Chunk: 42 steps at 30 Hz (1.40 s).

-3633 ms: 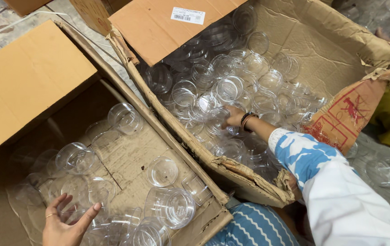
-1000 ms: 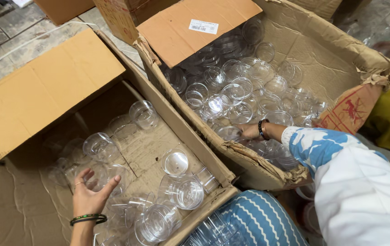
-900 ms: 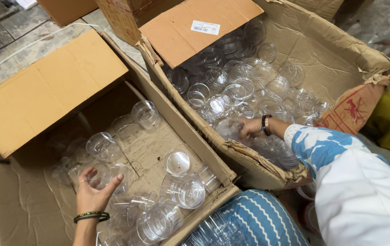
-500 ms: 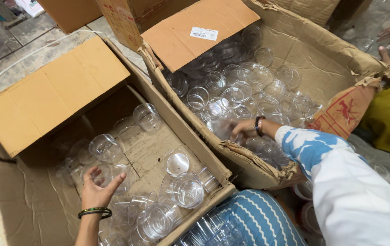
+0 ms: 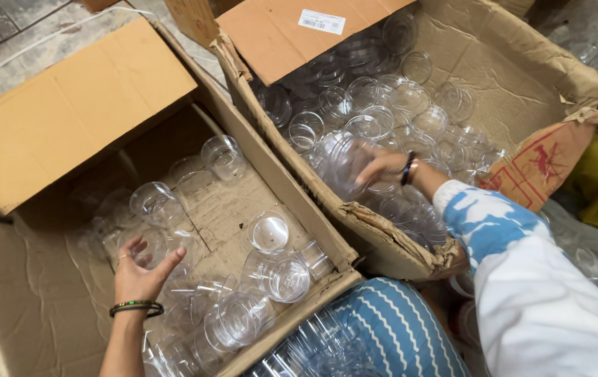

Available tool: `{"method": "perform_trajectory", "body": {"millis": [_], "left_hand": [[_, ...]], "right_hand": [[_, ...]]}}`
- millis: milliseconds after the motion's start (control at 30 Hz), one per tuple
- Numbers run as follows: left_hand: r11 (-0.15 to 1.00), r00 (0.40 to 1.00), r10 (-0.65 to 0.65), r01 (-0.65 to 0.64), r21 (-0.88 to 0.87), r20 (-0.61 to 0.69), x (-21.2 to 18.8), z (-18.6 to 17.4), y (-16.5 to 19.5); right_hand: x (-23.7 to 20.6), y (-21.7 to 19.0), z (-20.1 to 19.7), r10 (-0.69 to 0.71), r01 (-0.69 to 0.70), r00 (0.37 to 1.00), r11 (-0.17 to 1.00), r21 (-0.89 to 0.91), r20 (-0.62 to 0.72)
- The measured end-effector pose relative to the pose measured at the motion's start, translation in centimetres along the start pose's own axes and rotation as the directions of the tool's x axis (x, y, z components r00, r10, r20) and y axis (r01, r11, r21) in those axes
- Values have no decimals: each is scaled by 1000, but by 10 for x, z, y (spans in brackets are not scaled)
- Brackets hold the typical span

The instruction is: The person sits on the floor and stacks clear plastic cups into tall sleeves, then places the finished stacks into cardboard boxes. They repeatedly pick loose cups from a pile on the floor, align and nest them together, and set completed stacks into the box in front of them.

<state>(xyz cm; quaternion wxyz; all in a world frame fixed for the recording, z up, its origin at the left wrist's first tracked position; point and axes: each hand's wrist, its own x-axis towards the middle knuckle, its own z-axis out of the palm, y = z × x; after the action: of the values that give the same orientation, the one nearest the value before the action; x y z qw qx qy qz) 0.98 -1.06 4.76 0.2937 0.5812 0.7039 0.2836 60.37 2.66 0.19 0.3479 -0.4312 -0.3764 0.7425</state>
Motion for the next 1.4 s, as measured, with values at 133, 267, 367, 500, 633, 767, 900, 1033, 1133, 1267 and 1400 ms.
{"method": "perform_trajectory", "body": {"millis": [133,267,367,500,633,767,900,1033,1133,1267,1400], "left_hand": [[1000,1000,-1,0,-24,-27,-1,-5,4],[1000,997,12,-11,21,-79,2,-1,-5],[981,968,178,-189,-44,-174,3,5,-15],[958,912,155,-232,-167,-379,-12,-10,-12],[736,842,195,-465,-492,-503,-58,-45,2],[552,865,223,-493,-673,-450,-169,-62,-16],[546,924,93,-358,-757,-370,-289,-44,-65],[478,921,-108,-282,-832,-374,-377,-34,-106],[549,932,-62,-266,-793,-356,-428,-37,-122],[572,944,-32,-253,-780,-330,-459,-31,-119],[554,956,-5,-242,-797,-293,-472,-19,-95]], "right_hand": [[-62,-52,33,-323,323,946,937,133,-24],[-153,-58,101,-494,456,867,837,302,60],[-205,-28,167,-402,335,915,779,530,13],[-239,35,249,-484,376,840,845,381,244],[-275,78,291,-371,397,889,917,-46,270],[-296,110,321,-150,239,935,936,-258,321],[-297,137,352,-25,188,969,726,-662,247],[-302,150,368,-302,504,862,410,-760,408],[-305,157,378,-371,415,880,302,-858,296],[-305,163,389,-462,415,841,221,-882,280],[-313,163,397,-467,454,828,238,-858,309]]}}
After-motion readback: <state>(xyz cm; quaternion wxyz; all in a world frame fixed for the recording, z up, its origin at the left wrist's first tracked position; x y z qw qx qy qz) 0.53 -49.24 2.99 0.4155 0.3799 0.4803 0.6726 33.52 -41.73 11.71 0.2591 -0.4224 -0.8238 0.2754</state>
